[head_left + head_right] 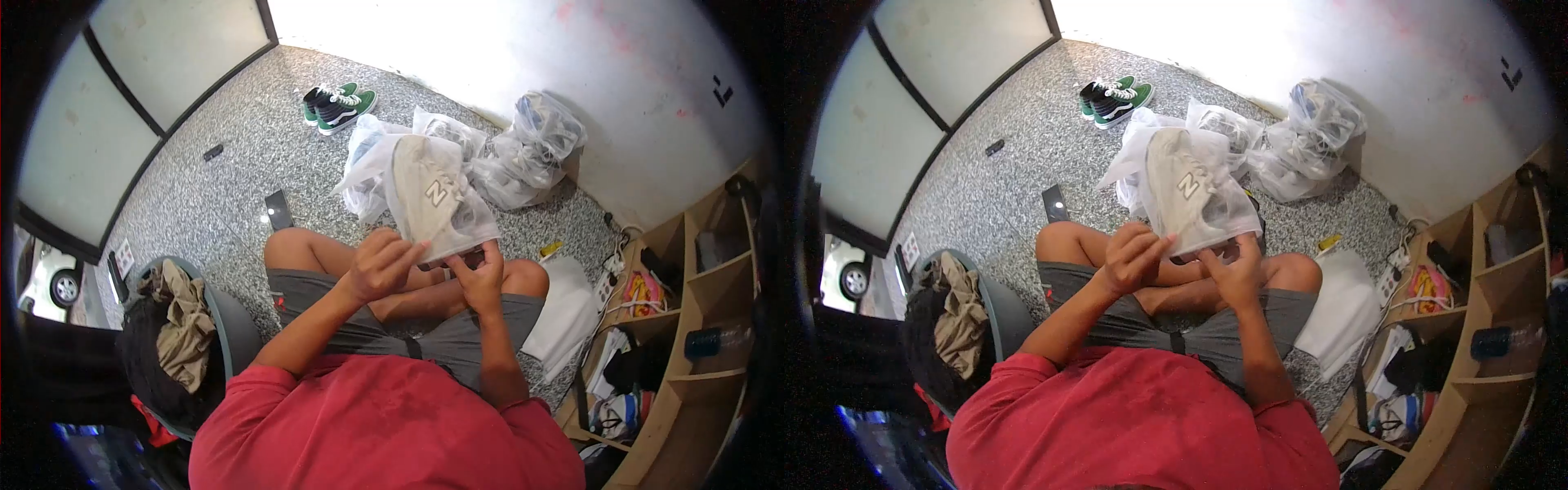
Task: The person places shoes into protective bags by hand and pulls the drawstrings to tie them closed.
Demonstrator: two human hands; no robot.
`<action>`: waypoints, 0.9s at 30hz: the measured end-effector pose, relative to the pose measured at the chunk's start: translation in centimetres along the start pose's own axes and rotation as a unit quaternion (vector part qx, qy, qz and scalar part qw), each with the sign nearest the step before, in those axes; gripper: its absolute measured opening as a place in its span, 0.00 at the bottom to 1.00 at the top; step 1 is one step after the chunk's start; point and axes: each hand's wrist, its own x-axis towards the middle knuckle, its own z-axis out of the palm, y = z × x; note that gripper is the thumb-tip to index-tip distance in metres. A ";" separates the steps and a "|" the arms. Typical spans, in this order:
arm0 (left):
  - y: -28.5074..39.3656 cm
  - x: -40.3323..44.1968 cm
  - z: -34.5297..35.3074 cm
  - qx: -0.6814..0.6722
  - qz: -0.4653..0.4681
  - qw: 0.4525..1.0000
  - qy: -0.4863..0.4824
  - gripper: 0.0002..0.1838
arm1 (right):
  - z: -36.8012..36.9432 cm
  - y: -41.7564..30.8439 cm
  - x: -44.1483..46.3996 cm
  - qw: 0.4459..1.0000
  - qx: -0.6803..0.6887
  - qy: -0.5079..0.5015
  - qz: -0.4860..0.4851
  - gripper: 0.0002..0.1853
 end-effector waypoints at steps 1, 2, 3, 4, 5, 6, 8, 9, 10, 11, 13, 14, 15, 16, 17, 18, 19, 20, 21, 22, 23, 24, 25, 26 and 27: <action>0.3 -0.1 -0.6 -0.003 0.023 1.000 -0.011 0.22 | 0.2 -0.3 0.4 0.993 0.109 0.009 0.035 0.27; 0.4 -0.4 -0.8 0.003 0.018 1.000 0.001 0.22 | 0.3 -0.7 0.5 0.994 0.102 -0.001 0.030 0.27; 0.3 -1.2 -0.7 0.012 -0.010 0.999 0.029 0.24 | 0.3 -1.3 0.5 0.989 0.143 -0.005 0.042 0.27; 0.2 -2.0 -0.5 0.020 -0.038 0.997 0.056 0.25 | 0.4 -2.0 0.5 0.981 0.184 -0.008 0.056 0.28; -0.1 -2.9 0.2 0.023 -0.106 0.991 0.078 0.36 | 0.1 -2.3 0.3 0.980 0.192 -0.011 0.059 0.26; -0.3 -3.7 1.0 0.026 -0.117 0.989 0.087 0.36 | -0.1 -2.4 0.1 0.981 0.183 -0.020 0.062 0.26; -1.1 -4.2 2.5 -0.023 -0.250 0.960 0.125 0.47 | -0.5 -2.4 0.0 0.952 0.288 0.032 0.095 0.23; -1.1 -4.7 2.9 -0.029 -0.300 0.951 0.071 0.55 | -1.5 -1.8 0.0 0.959 0.261 0.025 0.112 0.27; -0.9 -5.2 3.3 -0.028 -0.310 0.947 0.081 0.55 | -1.6 -2.3 -0.2 0.961 0.250 0.016 0.116 0.27; -0.9 -5.5 3.9 -0.036 -0.346 0.937 0.018 0.55 | -1.5 -3.0 -0.2 0.947 0.304 0.032 0.104 0.31; -0.7 -6.0 4.9 -0.072 -0.381 0.920 -0.059 0.57 | -1.6 -3.7 0.5 0.938 0.332 0.030 0.094 0.41; -0.3 -6.2 5.4 -0.075 -0.388 0.917 -0.049 0.57 | -1.8 -4.1 0.6 0.941 0.322 0.023 0.096 0.41; 0.5 -6.4 5.9 -0.105 -0.382 0.917 -0.044 0.56 | -1.9 -4.6 0.7 0.932 0.347 0.032 0.095 0.42; 1.4 -6.2 6.2 -0.135 -0.374 0.917 -0.040 0.55 | -1.8 -5.1 0.7 0.922 0.373 0.041 0.093 0.42; 2.4 -6.2 6.4 -0.155 -0.373 0.914 -0.027 0.55 | -1.8 -4.9 0.9 0.922 0.376 0.041 0.081 0.40; 3.4 -6.3 6.4 -0.159 -0.377 0.912 -0.021 0.55 | -1.6 -4.9 1.1 0.925 0.369 0.039 0.083 0.40; 4.4 -6.1 5.6 -0.191 -0.394 0.898 -0.036 0.56 | -1.3 -4.9 1.4 0.933 0.348 0.046 0.073 0.41; 5.3 -6.1 5.1 -0.222 -0.409 0.883 -0.051 0.56 | -1.0 -4.8 1.5 0.941 0.329 0.052 0.063 0.41; 6.0 -6.4 5.0 -0.219 -0.384 0.897 -0.024 0.54 | -0.8 -4.3 1.5 0.942 0.325 0.049 0.064 0.41; 6.3 -6.7 4.3 -0.220 -0.386 0.896 -0.021 0.54 | -0.8 -3.3 1.4 0.939 0.333 0.040 0.078 0.39; 6.5 -6.9 3.1 -0.198 -0.400 0.894 -0.030 0.53 | -0.6 -2.7 1.3 0.935 0.341 0.030 0.092 0.36; 6.3 -6.6 2.2 -0.174 -0.412 0.894 -0.039 0.51 | -0.2 -2.2 1.3 0.935 0.341 0.029 0.091 0.36; 5.6 -6.1 1.7 -0.173 -0.411 0.894 -0.039 0.51 | 0.4 -1.7 1.2 0.952 0.295 0.016 0.075 0.33; 4.3 -5.5 1.2 -0.157 -0.378 0.910 0.071 0.48 | 1.3 -1.7 0.9 0.967 0.248 0.003 0.061 0.30; 3.3 -4.8 0.4 -0.138 -0.343 0.912 0.177 0.45 | 2.1 -1.9 0.8 0.967 0.248 -0.002 0.061 0.25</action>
